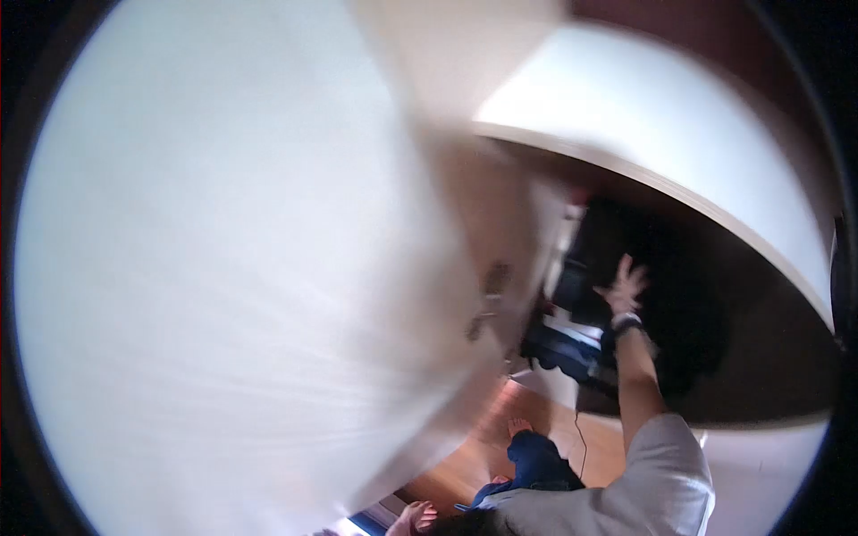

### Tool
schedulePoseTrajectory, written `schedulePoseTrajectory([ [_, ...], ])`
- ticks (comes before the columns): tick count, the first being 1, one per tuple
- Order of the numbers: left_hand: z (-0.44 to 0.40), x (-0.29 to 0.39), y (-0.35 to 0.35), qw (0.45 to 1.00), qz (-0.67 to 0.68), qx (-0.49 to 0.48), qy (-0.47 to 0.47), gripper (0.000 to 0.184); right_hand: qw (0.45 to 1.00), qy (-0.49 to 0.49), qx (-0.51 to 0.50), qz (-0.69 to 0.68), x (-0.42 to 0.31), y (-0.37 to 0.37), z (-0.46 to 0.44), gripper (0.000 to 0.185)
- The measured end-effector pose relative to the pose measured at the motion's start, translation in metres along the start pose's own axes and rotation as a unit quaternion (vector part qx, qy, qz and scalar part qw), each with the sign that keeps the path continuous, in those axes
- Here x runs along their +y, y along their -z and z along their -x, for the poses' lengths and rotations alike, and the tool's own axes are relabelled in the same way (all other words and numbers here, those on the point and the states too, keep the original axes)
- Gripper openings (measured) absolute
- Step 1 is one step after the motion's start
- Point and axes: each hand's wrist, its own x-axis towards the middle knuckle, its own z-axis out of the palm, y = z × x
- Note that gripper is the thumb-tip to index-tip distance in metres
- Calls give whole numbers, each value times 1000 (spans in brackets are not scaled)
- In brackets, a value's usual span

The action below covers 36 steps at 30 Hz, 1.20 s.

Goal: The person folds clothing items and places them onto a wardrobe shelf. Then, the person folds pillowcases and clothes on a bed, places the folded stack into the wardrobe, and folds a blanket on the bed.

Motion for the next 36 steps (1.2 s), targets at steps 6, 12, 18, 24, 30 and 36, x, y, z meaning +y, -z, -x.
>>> schedulePoseTrajectory([
  [6, -5, -69, 10, 990, -65, 62, -109, 25, 962, 10, -66, 265, -1, -21, -38, 121],
  [12, 8, -77, -17, 972, -59, 139, -179, 31, 960, 45, 61, 270, 36, -57, -68, 103],
  [18, 25, -154, -11, 965, 45, 163, -200, 34, 908, 328, -108, 237, 8, -120, 92, 52],
  [24, 28, -286, 17, 913, 348, 144, -159, 25, 576, 423, -679, 170, -22, -150, 354, 26],
  [30, 39, -377, 35, 814, 525, 162, -188, 22, 393, 525, -720, 226, -73, -127, 593, 30],
  [36, 31, -436, 19, 668, 707, 126, -195, 21, 281, 611, -706, 223, -97, -142, 801, 33],
])
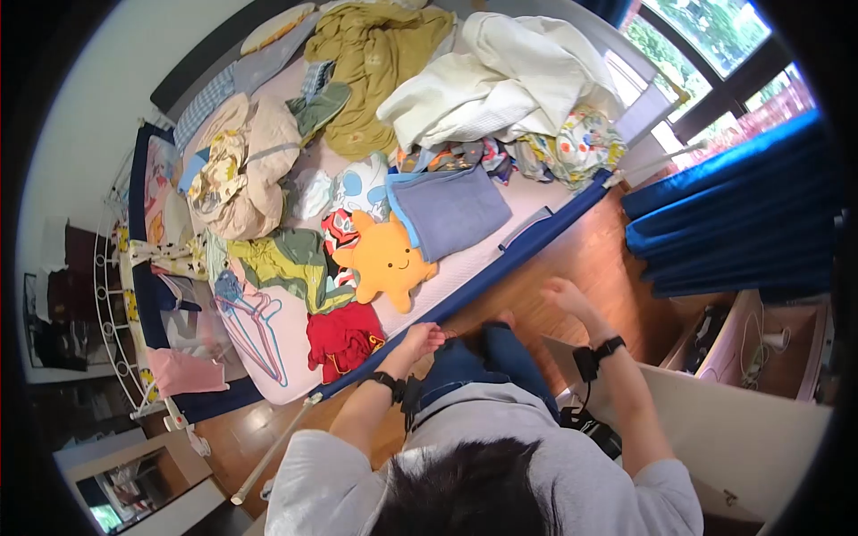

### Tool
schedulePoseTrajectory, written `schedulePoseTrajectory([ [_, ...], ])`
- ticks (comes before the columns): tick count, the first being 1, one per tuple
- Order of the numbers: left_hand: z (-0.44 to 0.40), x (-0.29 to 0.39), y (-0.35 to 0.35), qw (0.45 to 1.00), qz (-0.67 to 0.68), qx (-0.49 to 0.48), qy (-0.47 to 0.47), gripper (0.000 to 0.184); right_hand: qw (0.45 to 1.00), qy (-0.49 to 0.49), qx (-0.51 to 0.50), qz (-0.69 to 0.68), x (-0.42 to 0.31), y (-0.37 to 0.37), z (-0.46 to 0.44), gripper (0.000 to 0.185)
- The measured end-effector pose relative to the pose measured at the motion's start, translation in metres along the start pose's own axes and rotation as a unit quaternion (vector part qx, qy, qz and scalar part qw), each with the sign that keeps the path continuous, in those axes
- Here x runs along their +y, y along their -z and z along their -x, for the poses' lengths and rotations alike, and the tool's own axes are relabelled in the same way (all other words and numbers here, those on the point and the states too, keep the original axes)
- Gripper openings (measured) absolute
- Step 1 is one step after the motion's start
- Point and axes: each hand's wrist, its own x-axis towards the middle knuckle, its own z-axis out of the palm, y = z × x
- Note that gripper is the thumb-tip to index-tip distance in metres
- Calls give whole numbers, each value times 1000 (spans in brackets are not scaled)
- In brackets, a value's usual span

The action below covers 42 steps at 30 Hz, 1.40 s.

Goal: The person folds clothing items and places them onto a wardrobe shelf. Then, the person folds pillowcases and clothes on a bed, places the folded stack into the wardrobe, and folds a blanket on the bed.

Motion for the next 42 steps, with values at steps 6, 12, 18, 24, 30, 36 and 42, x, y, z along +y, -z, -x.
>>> schedulePoseTrajectory([
  [6, -14, -33, 18, 986, 167, 21, 16, 19, 986, -15, -162, 41, -98, -96, -177, 53],
  [12, 39, -18, 5, 940, 312, 114, -75, 23, 966, -40, -136, 217, -122, -205, -294, 65],
  [18, 78, -25, -8, 892, 390, 202, -105, 23, 951, -104, -81, 279, -120, -233, -319, 64],
  [24, 70, -58, -15, 854, 475, 181, -108, 23, 947, -6, -160, 277, -81, -183, -376, 41],
  [30, 75, 21, -8, 898, 367, 123, -208, 23, 953, 35, -207, 219, -180, -43, -286, 41],
  [36, 102, 153, -39, 886, 255, 4, -387, 38, 912, 167, -269, 260, -239, 11, -170, 35],
  [42, 87, 205, -77, 838, 53, 302, -452, 32, 851, 368, -303, 221, -245, -35, -96, 34],
])
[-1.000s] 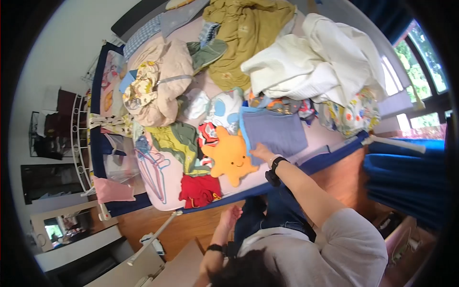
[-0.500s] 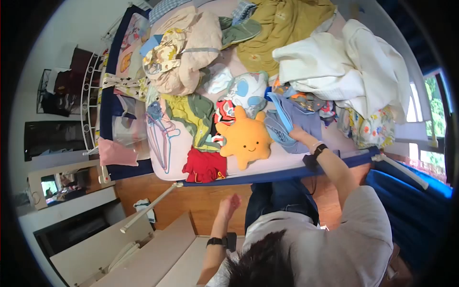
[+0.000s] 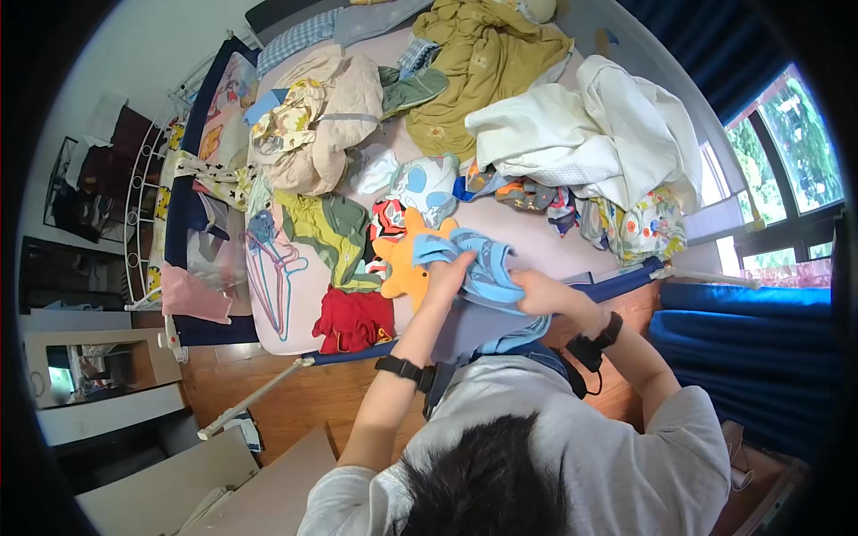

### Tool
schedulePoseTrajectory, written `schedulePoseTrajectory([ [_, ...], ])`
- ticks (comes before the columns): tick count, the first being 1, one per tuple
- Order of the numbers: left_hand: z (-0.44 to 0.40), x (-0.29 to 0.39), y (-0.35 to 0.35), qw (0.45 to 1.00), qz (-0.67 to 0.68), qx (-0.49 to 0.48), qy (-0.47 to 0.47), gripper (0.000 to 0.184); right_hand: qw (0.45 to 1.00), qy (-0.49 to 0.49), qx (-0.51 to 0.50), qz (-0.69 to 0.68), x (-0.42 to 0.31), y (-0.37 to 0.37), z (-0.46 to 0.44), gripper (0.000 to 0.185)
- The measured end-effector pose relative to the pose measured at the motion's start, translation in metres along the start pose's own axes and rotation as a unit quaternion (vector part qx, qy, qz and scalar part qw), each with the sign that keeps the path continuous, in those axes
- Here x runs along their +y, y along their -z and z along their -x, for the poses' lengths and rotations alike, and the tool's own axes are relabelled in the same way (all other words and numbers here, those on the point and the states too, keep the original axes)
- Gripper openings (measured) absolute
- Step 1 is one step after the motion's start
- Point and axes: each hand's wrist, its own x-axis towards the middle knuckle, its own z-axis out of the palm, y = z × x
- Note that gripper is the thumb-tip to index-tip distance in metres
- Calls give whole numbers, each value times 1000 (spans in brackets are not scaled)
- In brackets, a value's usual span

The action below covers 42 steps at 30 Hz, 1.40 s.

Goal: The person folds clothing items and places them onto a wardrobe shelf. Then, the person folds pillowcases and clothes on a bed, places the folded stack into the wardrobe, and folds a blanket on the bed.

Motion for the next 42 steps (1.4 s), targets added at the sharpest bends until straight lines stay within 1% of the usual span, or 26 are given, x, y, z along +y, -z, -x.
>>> schedulePoseTrajectory([
  [2, 4, 1, 13, 989, -37, -17, 144, 26, 993, -92, -68, -8, -14, -11, 5, 35],
  [3, 7, -10, 18, 990, 34, 3, 137, 18, 985, -137, -100, -13, -19, -15, 8, 35],
  [6, 24, -22, 42, 981, 85, -52, 168, 17, 958, -171, -111, -204, 1, -44, 17, 45],
  [7, 25, -31, 46, 977, 112, -52, 172, 19, 983, -100, -88, -129, 18, -57, 18, 56],
  [8, 31, -26, 47, 972, 124, -65, 188, 19, 957, -154, -96, -227, 16, -58, 16, 56],
  [10, 52, -4, 47, 960, 151, -85, 221, 21, 868, -253, -114, -412, 4, -59, 2, 54],
  [11, 59, 0, 45, 954, 159, -124, 223, 24, 903, -221, -79, -359, -21, -51, -3, 64],
  [14, 61, -6, 41, 966, 180, -114, 143, 26, 898, -228, -9, -376, 0, -78, -20, 57],
  [15, 60, 7, 51, 963, 166, -121, 176, 31, 894, -197, 46, -399, 3, -83, -24, 46],
  [17, 55, 23, 66, 963, 215, -105, 123, 33, 870, -170, 81, -456, 10, -78, -30, 37],
  [18, 51, 27, 74, 961, 239, -99, 98, 34, 854, -157, 101, -485, 12, -70, -32, 33],
  [19, 41, 26, 85, 968, 221, -76, 90, 35, 851, -132, 126, -493, 15, -58, -35, 26],
  [20, 29, 25, 98, 974, 203, -53, 82, 36, 908, -116, 167, -367, 4, -35, -32, 25],
  [22, 34, 73, 127, 985, 170, -22, -1, 41, 883, -75, 245, -394, 0, 10, -33, 22],
  [23, 31, 90, 149, 984, 177, -1, -1, 40, 792, -51, 275, -543, 5, 28, -35, 21],
  [24, 28, 103, 176, 983, 185, 21, -2, 38, 756, -49, 316, -571, -15, 52, -28, 22],
  [25, 26, 112, 204, 978, 203, 18, -54, 37, 703, -19, 313, -638, 3, 73, -23, 24],
  [26, 24, 121, 232, 970, 220, 16, -106, 35, 676, 12, 305, -671, -2, 95, -18, 25],
  [27, 25, 134, 256, 961, 243, 37, -127, 35, 681, 41, 301, -666, 4, 118, -11, 30],
  [29, 21, 143, 299, 946, 264, 76, -174, 34, 702, 74, 323, -630, -6, 155, 2, 31],
  [31, 18, 147, 331, 939, 256, 94, -210, 36, 739, 72, 317, -591, -15, 185, 13, 29],
  [32, 20, 152, 338, 939, 249, 93, -219, 37, 756, 71, 314, -571, -21, 196, 17, 29],
  [33, 28, 164, 335, 932, 258, 113, -228, 33, 783, 58, 325, -527, -28, 204, 18, 28],
  [35, 24, 179, 335, 929, 242, 110, -256, 31, 833, 30, 341, -435, -42, 220, 20, 28],
  [38, 11, 197, 334, 926, 216, 116, -287, 30, 858, 48, 370, -353, -67, 240, 13, 30],
  [42, 11, 220, 328, 914, 201, 142, -323, 26, 838, 146, 394, -348, -71, 271, 20, 29],
])
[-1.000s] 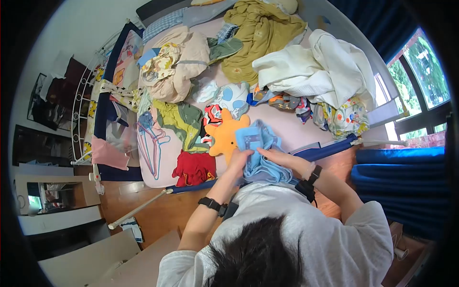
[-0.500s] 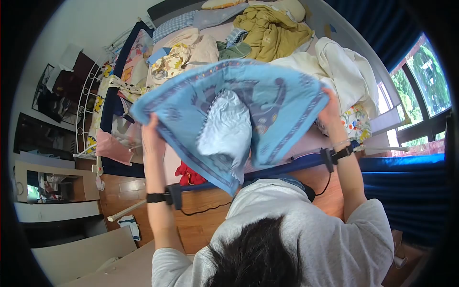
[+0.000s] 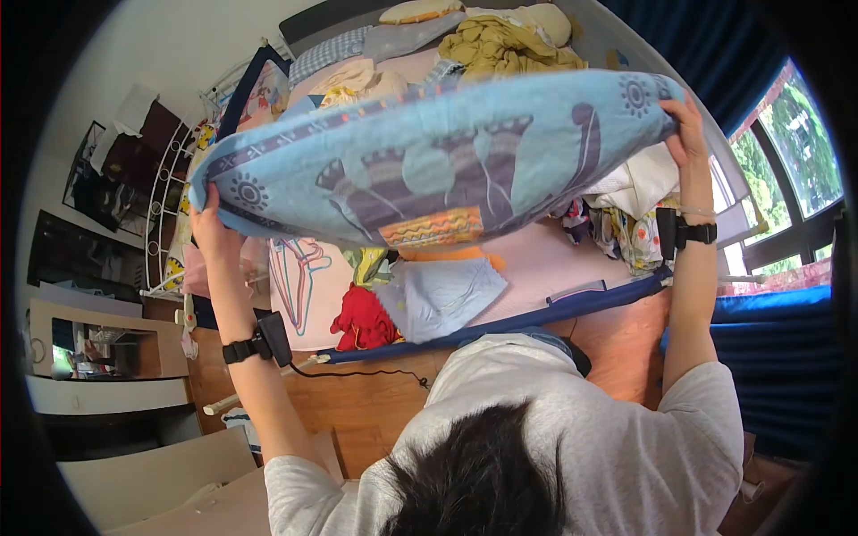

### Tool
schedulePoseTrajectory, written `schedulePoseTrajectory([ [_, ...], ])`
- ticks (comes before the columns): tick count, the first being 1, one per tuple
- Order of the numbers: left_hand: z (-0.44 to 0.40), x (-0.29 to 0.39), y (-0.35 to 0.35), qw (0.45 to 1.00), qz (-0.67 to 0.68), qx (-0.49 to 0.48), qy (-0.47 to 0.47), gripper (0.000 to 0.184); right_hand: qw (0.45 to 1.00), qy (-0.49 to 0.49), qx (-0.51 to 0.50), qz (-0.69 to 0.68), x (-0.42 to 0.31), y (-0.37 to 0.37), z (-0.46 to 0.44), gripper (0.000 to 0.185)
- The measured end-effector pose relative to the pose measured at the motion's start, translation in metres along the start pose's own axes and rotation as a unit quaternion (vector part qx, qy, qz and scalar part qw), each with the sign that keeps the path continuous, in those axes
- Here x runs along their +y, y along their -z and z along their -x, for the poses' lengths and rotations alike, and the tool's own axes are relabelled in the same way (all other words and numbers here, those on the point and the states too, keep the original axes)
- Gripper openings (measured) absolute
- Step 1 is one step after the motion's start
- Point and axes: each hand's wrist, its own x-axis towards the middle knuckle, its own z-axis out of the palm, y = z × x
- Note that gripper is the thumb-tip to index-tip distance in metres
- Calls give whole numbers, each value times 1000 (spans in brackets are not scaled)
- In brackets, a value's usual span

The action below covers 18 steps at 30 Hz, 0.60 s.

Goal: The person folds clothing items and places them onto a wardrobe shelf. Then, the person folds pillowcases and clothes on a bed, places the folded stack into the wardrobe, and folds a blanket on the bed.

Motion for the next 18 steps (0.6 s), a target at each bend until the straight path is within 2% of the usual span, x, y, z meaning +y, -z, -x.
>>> schedulePoseTrajectory([
  [2, 3, 12, -4, 999, 29, -3, -40, 24, 999, 38, 9, -31, -13, 4, 9, 29],
  [3, 18, 24, -26, 999, 27, 8, -28, 22, 999, 13, -11, -50, -16, -5, 17, 28],
  [5, 11, 2, -16, 999, -34, -13, 40, 22, 985, -127, -13, -117, 13, -3, 20, 29],
  [6, 11, -16, -7, 994, -66, -23, 78, 22, 981, -188, -28, -47, 31, -8, 24, 30],
  [7, 6, -36, 0, 989, -104, -34, 95, 22, 969, -229, -88, 35, 47, -23, 25, 31],
  [8, 8, -43, -6, 985, -117, -33, 126, 20, 958, -255, -124, 45, 64, -38, 23, 29],
  [11, -19, -93, 22, 985, -104, -75, 115, 22, 966, -236, -104, 16, 104, -42, -1, 27],
  [13, -39, -99, 47, 991, -51, -19, 120, 23, 971, -224, -80, -29, 135, -22, -28, 25],
  [15, -35, -79, 44, 990, 22, 49, 128, 23, 966, -236, -55, -88, 126, -23, -40, 25],
  [16, -49, -77, 64, 995, 10, 8, 96, 31, 962, -243, -43, -117, 117, -25, -47, 26],
  [18, -53, -49, 69, 997, 8, 17, 76, 32, 979, -169, -84, -76, 100, -26, -61, 28],
])
